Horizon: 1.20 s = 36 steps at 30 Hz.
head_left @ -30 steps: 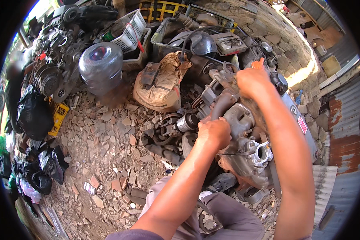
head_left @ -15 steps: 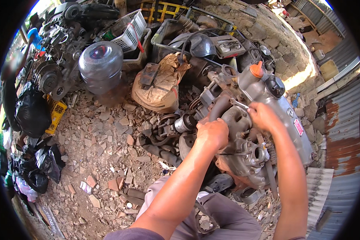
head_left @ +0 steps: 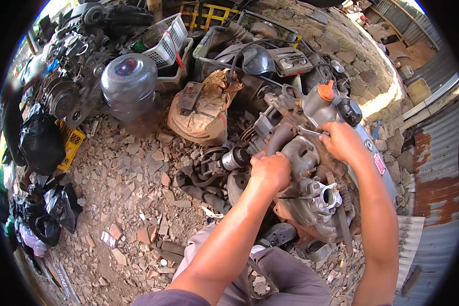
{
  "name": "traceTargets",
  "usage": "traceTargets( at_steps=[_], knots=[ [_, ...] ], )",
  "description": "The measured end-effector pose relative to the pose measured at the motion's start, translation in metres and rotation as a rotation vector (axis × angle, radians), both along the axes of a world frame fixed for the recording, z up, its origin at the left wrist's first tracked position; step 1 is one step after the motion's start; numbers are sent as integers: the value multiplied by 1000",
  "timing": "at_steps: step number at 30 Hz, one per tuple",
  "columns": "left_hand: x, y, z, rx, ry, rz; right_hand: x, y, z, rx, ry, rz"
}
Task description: The person is sitting on the ground in a cluttered workshop, working on a disassembled car engine. They use a wrench to loosen bolts on the engine block and a hammer to tap a component, likely to loosen it for removal. The person handles various engine parts and tools throughout the process.
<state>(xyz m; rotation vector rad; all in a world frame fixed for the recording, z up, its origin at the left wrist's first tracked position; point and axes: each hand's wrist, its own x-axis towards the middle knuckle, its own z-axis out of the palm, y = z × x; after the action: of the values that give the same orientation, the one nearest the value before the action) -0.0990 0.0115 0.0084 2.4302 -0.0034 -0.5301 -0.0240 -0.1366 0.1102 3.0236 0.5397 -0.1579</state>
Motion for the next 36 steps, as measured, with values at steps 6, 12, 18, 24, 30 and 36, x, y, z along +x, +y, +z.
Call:
traceTargets(
  at_steps=[6, 12, 18, 24, 30, 36],
  knots=[
    [3, -2, -1, 23, 18, -54, 22, 14, 0, -142, -18, 85],
    [3, -1, -4, 42, -3, -55, 30, 38, 2, -292, -33, 95],
    [2, 2, -4, 30, 8, -52, 37, 38, 7, -249, 14, 90],
    [3, 1, -6, 19, -17, -47, 56, 38, 5, -329, 35, 127],
    [5, -1, 0, 16, 23, -41, 56, 35, 9, -271, 75, 93],
    [2, 1, -3, 37, 21, -61, 59, 37, 7, -305, 71, 80]
  ],
)
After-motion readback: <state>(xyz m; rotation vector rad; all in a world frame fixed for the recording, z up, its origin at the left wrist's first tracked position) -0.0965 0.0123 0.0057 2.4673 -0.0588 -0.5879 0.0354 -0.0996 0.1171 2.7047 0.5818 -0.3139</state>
